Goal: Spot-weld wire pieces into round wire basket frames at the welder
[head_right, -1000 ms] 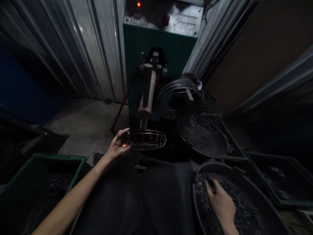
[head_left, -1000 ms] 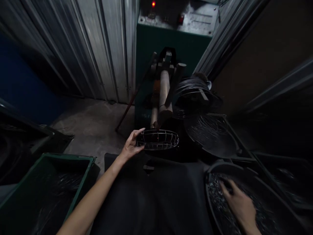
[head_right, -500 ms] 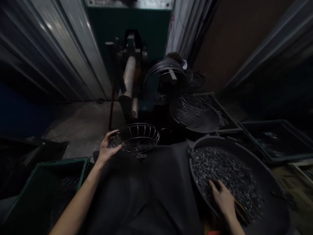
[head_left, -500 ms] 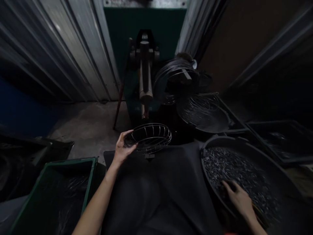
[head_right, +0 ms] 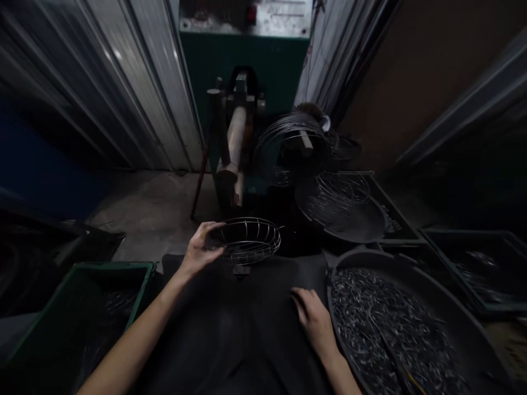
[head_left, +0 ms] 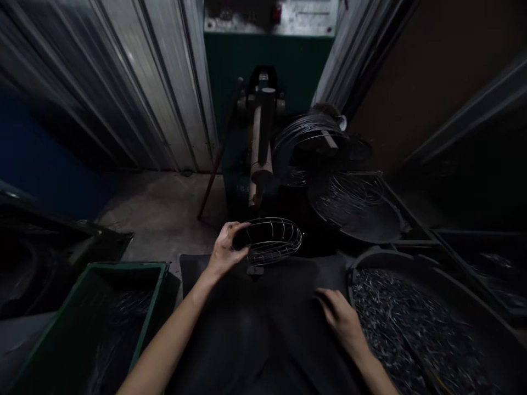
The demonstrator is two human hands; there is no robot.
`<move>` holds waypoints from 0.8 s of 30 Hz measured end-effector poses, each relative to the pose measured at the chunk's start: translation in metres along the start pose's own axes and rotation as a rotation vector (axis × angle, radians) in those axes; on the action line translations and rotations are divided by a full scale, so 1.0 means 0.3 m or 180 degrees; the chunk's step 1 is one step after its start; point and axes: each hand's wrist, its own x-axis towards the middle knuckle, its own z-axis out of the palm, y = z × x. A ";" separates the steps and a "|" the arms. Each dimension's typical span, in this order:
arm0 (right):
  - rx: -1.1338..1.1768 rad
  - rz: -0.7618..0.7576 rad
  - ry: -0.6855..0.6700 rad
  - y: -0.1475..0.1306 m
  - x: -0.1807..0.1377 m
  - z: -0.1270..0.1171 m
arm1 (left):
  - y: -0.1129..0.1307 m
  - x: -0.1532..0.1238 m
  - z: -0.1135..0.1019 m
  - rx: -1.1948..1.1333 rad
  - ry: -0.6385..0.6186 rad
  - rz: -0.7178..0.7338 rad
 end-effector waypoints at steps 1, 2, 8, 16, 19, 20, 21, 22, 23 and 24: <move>0.0195 0.0162 0.0082 -0.032 0.036 -0.007 | -0.001 0.002 -0.002 0.0036 -0.0042 -0.0012; 0.0407 0.0301 0.0104 -0.073 0.081 -0.018 | -0.002 0.004 -0.002 0.0086 -0.0099 -0.0016; 0.0807 -0.0438 -0.0452 -0.286 0.401 -0.038 | 0.026 0.024 0.011 0.0459 -0.0605 0.0232; -0.1438 -0.2366 -0.0001 -0.284 0.505 0.052 | 0.042 0.027 -0.042 0.0129 -0.0548 0.0002; -0.1369 -0.2723 0.0234 -0.287 0.528 0.060 | 0.029 0.031 -0.053 -0.0035 -0.0446 -0.0056; -0.1369 -0.2799 0.0311 -0.287 0.539 0.061 | 0.023 0.034 -0.054 -0.0070 -0.0422 -0.0053; -0.1387 -0.2861 0.0377 -0.286 0.549 0.062 | 0.016 0.039 -0.053 -0.0092 -0.0402 -0.0047; -0.1418 -0.2907 0.0427 -0.284 0.560 0.064 | 0.009 0.045 -0.052 -0.0105 -0.0383 -0.0040; -0.1457 -0.2942 0.0459 -0.281 0.571 0.065 | 0.001 0.052 -0.050 -0.0112 -0.0368 -0.0029; -0.1501 -0.2968 0.0475 -0.277 0.581 0.067 | -0.007 0.059 -0.047 -0.0114 -0.0353 -0.0021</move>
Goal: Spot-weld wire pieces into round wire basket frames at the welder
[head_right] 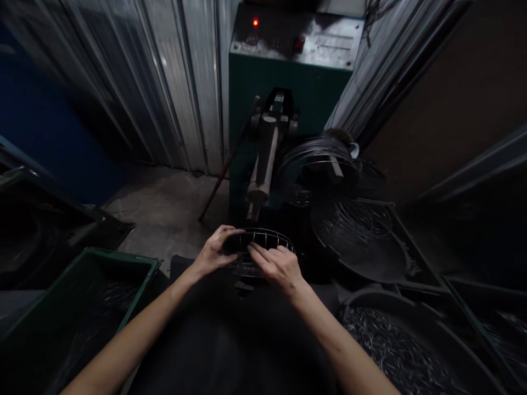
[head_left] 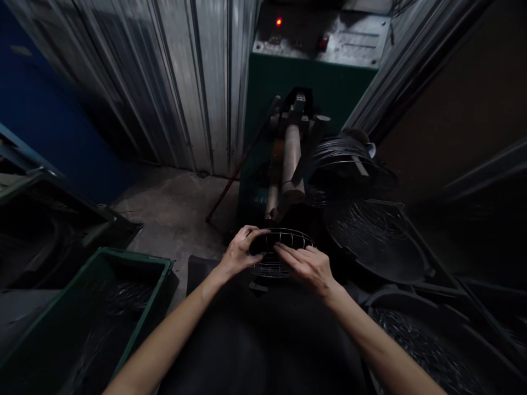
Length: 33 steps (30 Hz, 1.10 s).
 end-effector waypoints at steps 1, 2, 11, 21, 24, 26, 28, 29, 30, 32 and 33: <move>-0.0036 -0.0034 -0.0007 0.009 0.003 0.006 | -0.009 0.009 0.002 -0.0001 0.0011 0.0008; -0.0066 -0.0073 -0.0022 0.017 0.005 0.013 | -0.017 0.017 0.003 -0.0002 0.0027 0.0018; 0.0043 -0.0214 0.0095 0.032 0.014 0.038 | -0.045 0.033 -0.002 0.0214 0.0025 0.0036; 0.0398 0.0232 -0.0444 0.060 0.028 0.048 | -0.061 0.074 -0.010 0.0302 0.0055 0.0115; 0.0376 0.0237 -0.0396 0.067 0.037 0.067 | -0.083 0.091 -0.013 0.0418 0.0073 0.0200; 0.0317 0.0210 -0.0367 0.068 0.040 0.075 | -0.092 0.097 -0.019 0.0434 0.0064 0.0219; 0.0286 0.0165 -0.0324 0.067 0.043 0.084 | -0.096 0.099 -0.026 0.0444 0.0056 0.0239; 0.0282 0.0176 -0.0313 0.064 0.047 0.089 | -0.098 0.097 -0.029 0.0445 0.0049 0.0270; 0.0291 0.0213 -0.0319 0.061 0.052 0.094 | -0.101 0.093 -0.031 0.0439 0.0036 0.0320; 0.0349 0.0342 -0.0386 0.050 0.061 0.099 | -0.114 0.077 -0.031 0.0382 0.0035 0.0408; 0.0386 0.0418 -0.0425 0.043 0.063 0.096 | -0.124 0.066 -0.030 0.0321 0.0086 0.0394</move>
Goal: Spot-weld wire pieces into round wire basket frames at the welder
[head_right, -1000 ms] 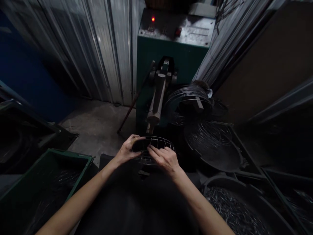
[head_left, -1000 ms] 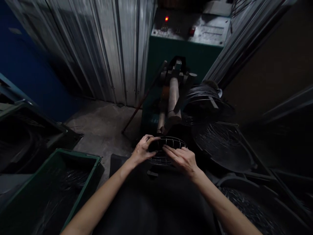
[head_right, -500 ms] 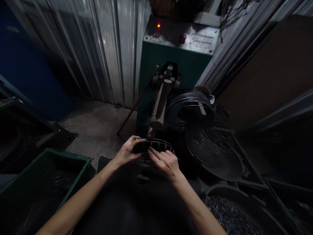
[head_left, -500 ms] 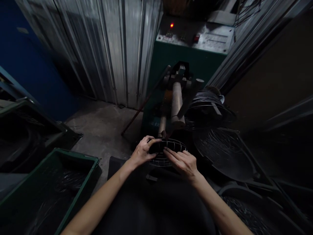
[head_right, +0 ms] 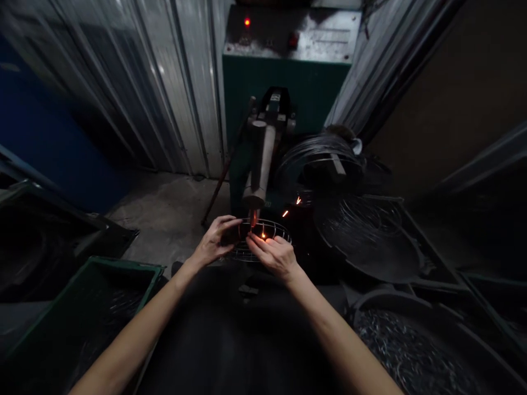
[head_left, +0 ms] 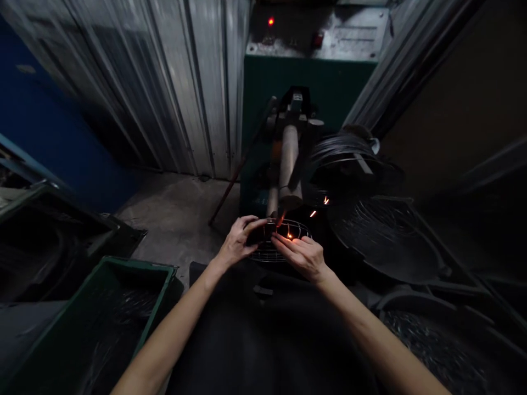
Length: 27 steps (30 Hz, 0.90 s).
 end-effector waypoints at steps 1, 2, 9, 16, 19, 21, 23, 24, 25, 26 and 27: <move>0.0035 0.0073 -0.0024 -0.008 -0.007 -0.007 | -0.011 -0.013 0.002 -0.0068 0.0082 -0.0077; 0.0070 0.0152 -0.0046 -0.016 -0.025 -0.021 | -0.023 -0.026 0.005 -0.0136 0.0176 -0.0202; 0.0063 0.2917 0.0229 -0.056 -0.604 -0.216 | -0.086 -0.073 0.036 -0.0408 0.0207 -0.0421; 0.0375 0.4577 -0.1290 -0.067 -1.179 -0.214 | -0.069 -0.134 0.053 -0.0675 0.0428 -0.0458; 0.0576 0.4523 -0.1369 -0.111 -1.235 -0.199 | -0.034 -0.184 0.030 -0.0699 0.0030 -0.0507; 0.0479 0.4473 -0.1430 -0.129 -1.249 -0.206 | -0.003 -0.204 0.021 -0.0481 -0.0367 -0.0541; 0.0237 0.4484 -0.1418 -0.140 -1.249 -0.224 | 0.028 -0.210 0.032 -0.0263 -0.0741 -0.0528; 0.0095 0.4534 -0.1377 -0.144 -1.241 -0.235 | 0.040 -0.209 0.044 -0.0215 -0.0885 -0.0516; -0.0055 0.4604 -0.1298 -0.147 -1.226 -0.246 | 0.050 -0.207 0.059 -0.0194 -0.0994 -0.0522; -0.0208 0.4677 -0.1197 -0.150 -1.205 -0.259 | 0.057 -0.204 0.076 -0.0176 -0.1075 -0.0543; -0.0364 0.4729 -0.1062 -0.151 -1.178 -0.271 | 0.063 -0.203 0.092 -0.0152 -0.1132 -0.0575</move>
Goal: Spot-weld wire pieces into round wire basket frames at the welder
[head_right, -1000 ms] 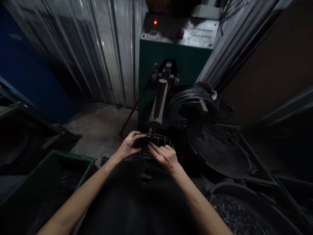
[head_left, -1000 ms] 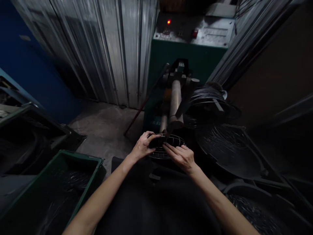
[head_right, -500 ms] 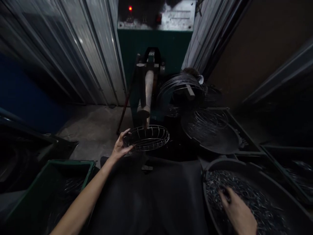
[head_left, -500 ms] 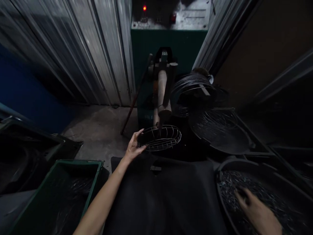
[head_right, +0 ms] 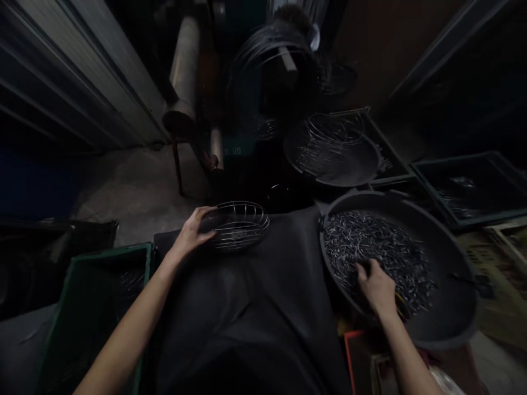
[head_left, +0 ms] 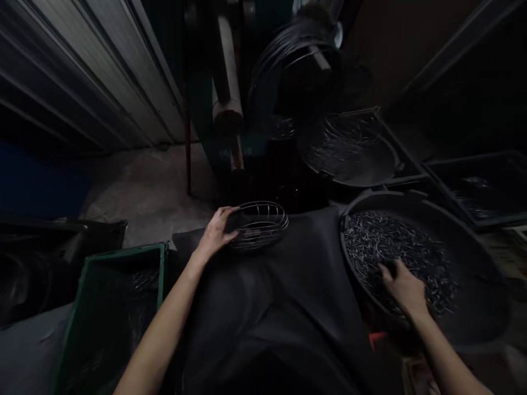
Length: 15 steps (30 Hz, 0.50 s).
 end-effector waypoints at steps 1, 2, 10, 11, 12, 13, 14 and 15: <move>0.0015 0.0027 0.0182 -0.026 0.000 -0.019 | 0.003 0.004 0.014 0.0021 -0.0028 -0.0040; 0.0053 0.0016 0.0343 -0.054 0.001 -0.038 | 0.004 0.006 0.028 0.0035 -0.0030 -0.0075; 0.0704 0.0326 0.0723 -0.276 0.030 -0.149 | -0.008 -0.012 0.073 -0.0088 0.0592 -0.0132; 0.0975 0.0302 0.0724 -0.318 0.029 -0.164 | -0.002 -0.007 0.066 -0.0106 0.0648 -0.0073; 0.1295 0.0201 0.0660 -0.369 0.028 -0.179 | 0.007 0.002 0.055 -0.0115 0.0687 0.0003; 0.1632 0.0019 0.0469 -0.429 0.026 -0.194 | 0.019 0.014 0.044 -0.0119 0.0705 0.0085; 0.1943 -0.0223 0.0135 -0.498 0.024 -0.207 | 0.034 0.027 0.031 -0.0123 0.0707 0.0159; 0.2184 -0.0502 -0.0312 -0.572 0.023 -0.218 | 0.049 0.041 0.018 -0.0128 0.0693 0.0223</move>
